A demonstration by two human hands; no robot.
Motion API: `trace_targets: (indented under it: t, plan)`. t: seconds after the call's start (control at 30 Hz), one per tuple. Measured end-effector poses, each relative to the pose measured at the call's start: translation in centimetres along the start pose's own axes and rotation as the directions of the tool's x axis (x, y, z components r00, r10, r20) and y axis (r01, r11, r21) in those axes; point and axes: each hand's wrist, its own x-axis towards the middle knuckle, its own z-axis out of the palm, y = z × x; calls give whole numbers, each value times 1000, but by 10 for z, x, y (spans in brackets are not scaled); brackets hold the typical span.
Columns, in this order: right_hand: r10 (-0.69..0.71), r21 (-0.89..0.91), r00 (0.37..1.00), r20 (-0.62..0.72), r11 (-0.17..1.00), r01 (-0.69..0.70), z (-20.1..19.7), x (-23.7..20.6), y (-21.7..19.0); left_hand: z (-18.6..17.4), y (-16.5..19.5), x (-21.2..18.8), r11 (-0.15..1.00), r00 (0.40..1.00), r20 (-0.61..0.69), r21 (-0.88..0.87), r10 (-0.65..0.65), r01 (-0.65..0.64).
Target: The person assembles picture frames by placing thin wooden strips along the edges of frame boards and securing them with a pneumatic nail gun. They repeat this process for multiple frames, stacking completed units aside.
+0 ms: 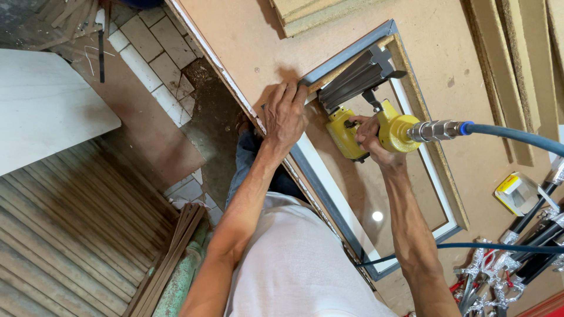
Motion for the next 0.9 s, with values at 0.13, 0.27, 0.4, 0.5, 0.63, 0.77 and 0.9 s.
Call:
trace_targets:
  t: [0.13,0.27,0.4,0.5,0.63,0.77,0.9]
  plan:
    - [16,37,1000,-1,999,-16,-2,-2,3,-1,0,1,1000,1000,-13,-1,9,-9]
    - [-48,30,997,61,998,47,-8,-10,8,-2,-1,1,1000,999,-42,9,11,-11]
    - [-60,75,998,-35,995,63,-14,-50,8,2,3,6,999,999,-45,-33,-11,9]
    - [-64,38,969,-239,996,76,-16,-116,-2,10,5,15,999,999,-7,-25,37,-37]
    - [-96,38,796,-598,988,148,-18,-239,-25,17,2,21,980,981,2,51,194,-194]
    - [-121,-11,329,-937,948,317,-6,-368,-30,14,0,20,975,969,163,91,186,-202]
    - [-54,-200,-274,-960,818,539,-1,-466,-3,8,-3,34,966,938,315,162,143,-201]
